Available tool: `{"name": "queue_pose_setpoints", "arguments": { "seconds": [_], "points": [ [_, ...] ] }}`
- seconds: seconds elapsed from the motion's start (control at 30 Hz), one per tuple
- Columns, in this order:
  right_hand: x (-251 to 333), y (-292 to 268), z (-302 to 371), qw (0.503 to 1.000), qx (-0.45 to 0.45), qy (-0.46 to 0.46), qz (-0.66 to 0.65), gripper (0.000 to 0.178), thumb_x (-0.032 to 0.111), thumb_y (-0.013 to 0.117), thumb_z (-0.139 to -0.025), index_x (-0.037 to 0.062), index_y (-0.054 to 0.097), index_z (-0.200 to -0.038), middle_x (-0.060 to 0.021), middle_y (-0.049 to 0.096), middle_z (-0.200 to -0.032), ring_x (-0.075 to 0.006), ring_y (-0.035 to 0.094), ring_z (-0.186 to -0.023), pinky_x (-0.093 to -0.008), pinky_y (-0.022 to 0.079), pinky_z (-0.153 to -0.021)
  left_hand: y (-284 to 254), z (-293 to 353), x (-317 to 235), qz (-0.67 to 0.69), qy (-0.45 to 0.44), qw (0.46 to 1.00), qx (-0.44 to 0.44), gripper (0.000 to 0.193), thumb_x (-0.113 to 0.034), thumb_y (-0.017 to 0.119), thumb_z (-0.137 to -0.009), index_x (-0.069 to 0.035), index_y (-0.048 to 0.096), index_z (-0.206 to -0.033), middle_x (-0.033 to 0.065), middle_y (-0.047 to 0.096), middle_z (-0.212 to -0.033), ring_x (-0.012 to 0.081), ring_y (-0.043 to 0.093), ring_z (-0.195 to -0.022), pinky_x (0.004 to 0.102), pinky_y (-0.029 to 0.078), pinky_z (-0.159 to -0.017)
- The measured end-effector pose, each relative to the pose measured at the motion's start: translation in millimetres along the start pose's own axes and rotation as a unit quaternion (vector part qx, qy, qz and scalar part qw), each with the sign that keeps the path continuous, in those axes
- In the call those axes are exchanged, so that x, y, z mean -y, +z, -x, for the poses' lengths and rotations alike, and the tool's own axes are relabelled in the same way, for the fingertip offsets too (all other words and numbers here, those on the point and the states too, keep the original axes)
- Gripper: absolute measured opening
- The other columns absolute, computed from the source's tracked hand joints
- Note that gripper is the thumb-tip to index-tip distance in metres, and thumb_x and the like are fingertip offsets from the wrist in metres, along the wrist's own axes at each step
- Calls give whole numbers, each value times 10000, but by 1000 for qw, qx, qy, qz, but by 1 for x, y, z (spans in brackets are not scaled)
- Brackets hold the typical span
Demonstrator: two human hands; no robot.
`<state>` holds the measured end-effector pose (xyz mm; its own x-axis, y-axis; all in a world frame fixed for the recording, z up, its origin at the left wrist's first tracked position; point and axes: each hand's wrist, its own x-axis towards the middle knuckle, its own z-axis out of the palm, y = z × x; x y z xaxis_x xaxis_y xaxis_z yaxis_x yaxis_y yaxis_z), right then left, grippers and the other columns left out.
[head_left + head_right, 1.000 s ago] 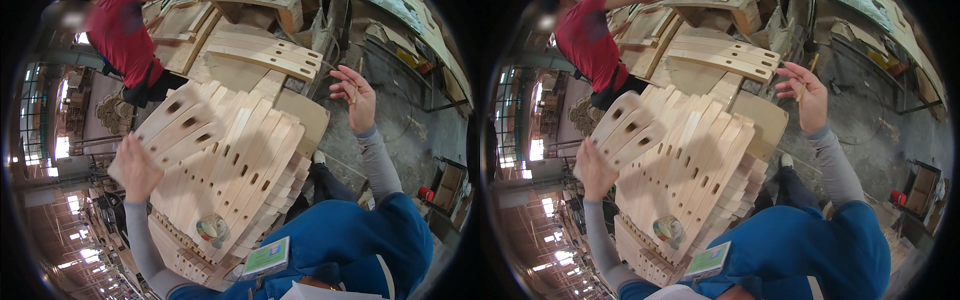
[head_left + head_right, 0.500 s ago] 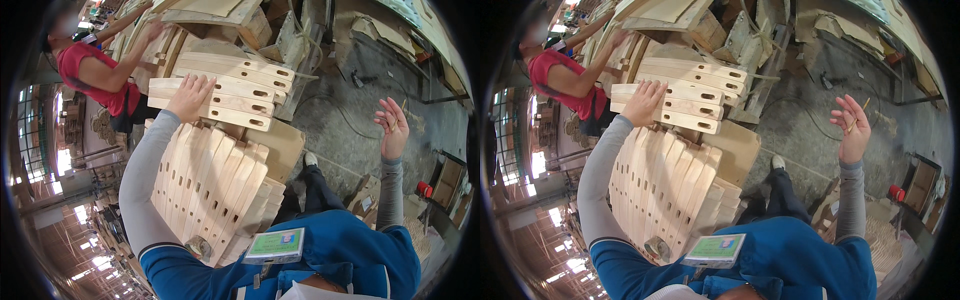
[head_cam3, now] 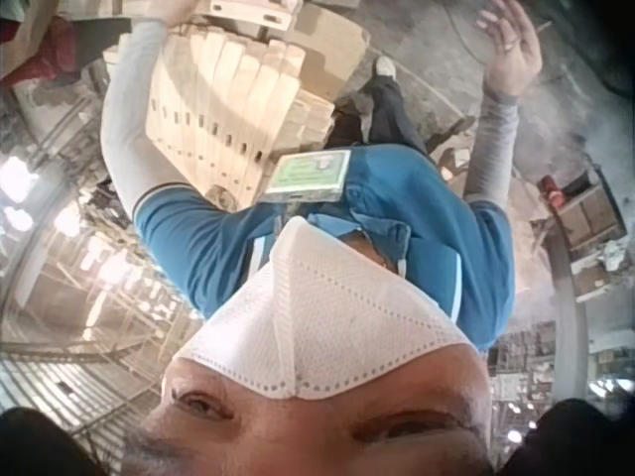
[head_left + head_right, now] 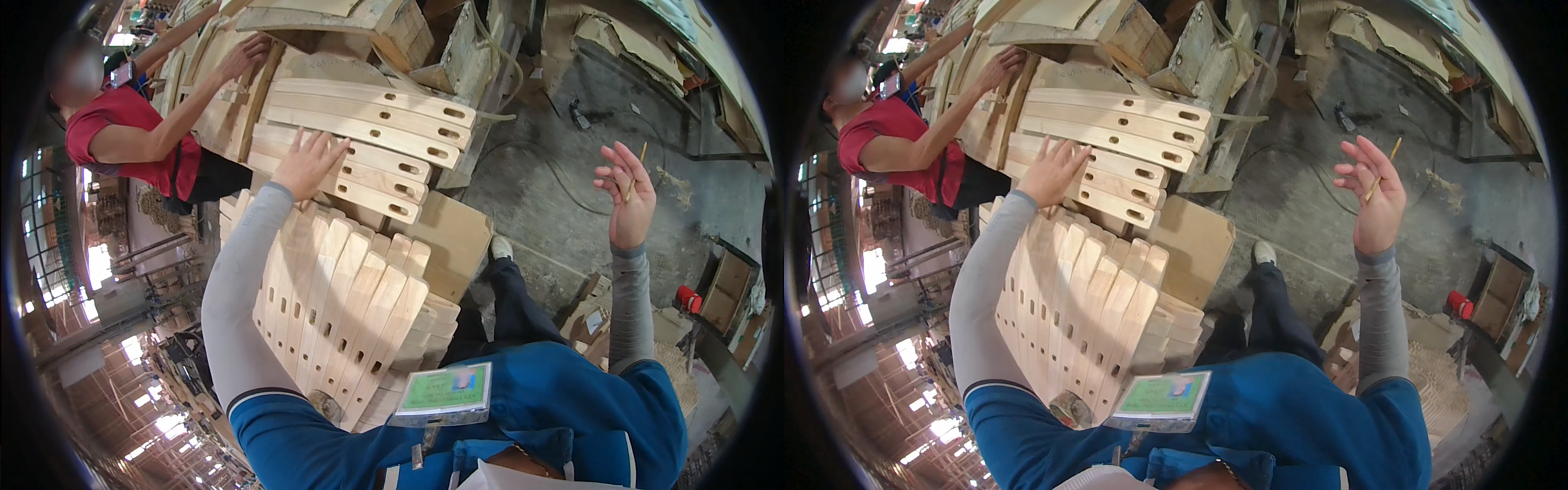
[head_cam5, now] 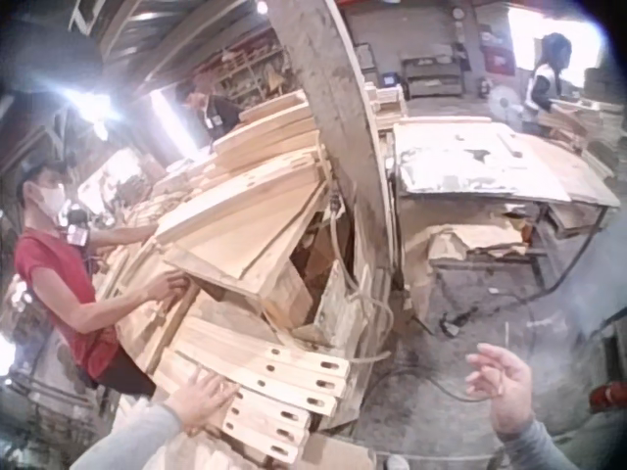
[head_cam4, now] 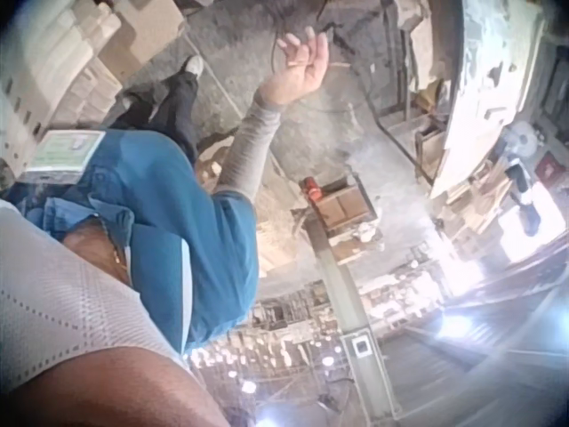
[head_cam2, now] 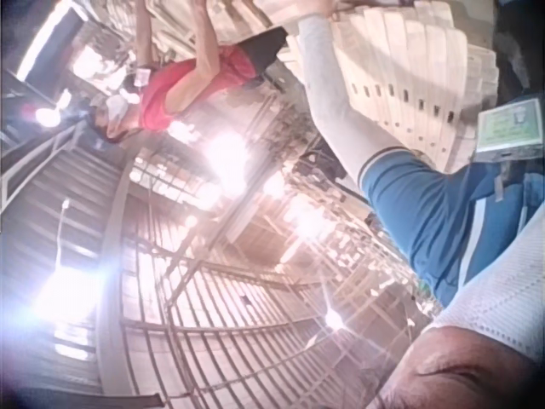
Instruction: The person applies a white liquid to the slots of stacked wooden slats using a small brush and a green container. The person repeatedly dips the brush into the container and applies the liquid to each slot, then stacks the treated slats on a pile.
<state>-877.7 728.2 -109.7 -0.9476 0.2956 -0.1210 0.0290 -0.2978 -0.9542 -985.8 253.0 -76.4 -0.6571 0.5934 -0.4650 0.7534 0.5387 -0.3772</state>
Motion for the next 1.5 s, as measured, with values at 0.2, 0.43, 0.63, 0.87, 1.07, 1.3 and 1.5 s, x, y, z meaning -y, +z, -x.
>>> {"name": "queue_pose_setpoints", "arguments": {
  "seconds": [0.2, 0.43, 0.63, 0.87, 1.07, 1.3, 1.5],
  "points": [
    [-3, 21, 4, 1000, 28, 12, 7, 322, 24, 423, -873, -57, 443, -1184, -188, 533, -1114, -169, 576, -827, -273, 494, -686, -39, 40, 5, 0, -146, 987, -69, 927, -278, 688, -643, -147, 138, -1378, 114, 300, -1326, 248, 335, -1203, 523, 151, -1033],
    [4, 82, 21, 989, 149, 0, -22, 326, 8, 430, -866, -63, 440, -1184, -197, 524, -1124, -168, 579, -829, -266, 497, -687, -160, 174, -21, 31, -200, 966, -162, 725, -229, 677, -652, -85, 357, -1287, 124, 416, -1179, 243, 399, -1143, 543, 88, -1034],
    [17, 140, 49, 963, 263, -25, -48, 313, 4, 427, -865, -54, 456, -1172, -191, 538, -1109, -167, 587, -827, -257, 499, -680, -183, 342, -104, 111, -458, 875, -110, 645, -260, 626, -733, -47, 349, -1275, 166, 375, -1257, 305, 374, -1167, 486, 241, -997],
    [28, 213, 127, 915, 396, -59, -60, 323, 1, 431, -862, -60, 446, -1178, -208, 533, -1113, -175, 590, -840, -267, 505, -698, -105, 477, -273, 592, -676, 368, -240, 565, -308, 506, -876, 31, 319, -1289, 156, 420, -1251, 237, 425, -1146, 319, 334, -967],
    [34, 252, 216, 880, 467, -74, -49, 307, -32, 417, -854, -67, 464, -1156, -216, 553, -1065, -186, 599, -803, -277, 519, -672, -50, 490, -392, 752, -586, 6, -303, 577, -390, 468, -878, 81, 370, -1196, 190, 460, -1175, 247, 482, -1079, 338, 407, -913],
    [31, 258, 273, 880, 465, -99, -15, 309, -30, 418, -854, -60, 466, -1158, -210, 555, -1063, -190, 599, -801, -277, 518, -664, -28, 488, -418, 794, -480, -164, -336, 686, -479, 464, -849, 100, 314, -1185, 253, 453, -1101, 320, 477, -1062, 376, 421, -901],
    [25, 255, 284, 891, 444, -94, 28, 301, -9, 432, -854, -44, 479, -1149, -201, 568, -1045, -204, 603, -785, -288, 516, -654, -11, 476, -420, 774, -402, -275, -403, 580, -460, 489, -836, 41, 402, -1117, 193, 502, -1009, 309, 485, -984, 418, 371, -945]
  ]
}}
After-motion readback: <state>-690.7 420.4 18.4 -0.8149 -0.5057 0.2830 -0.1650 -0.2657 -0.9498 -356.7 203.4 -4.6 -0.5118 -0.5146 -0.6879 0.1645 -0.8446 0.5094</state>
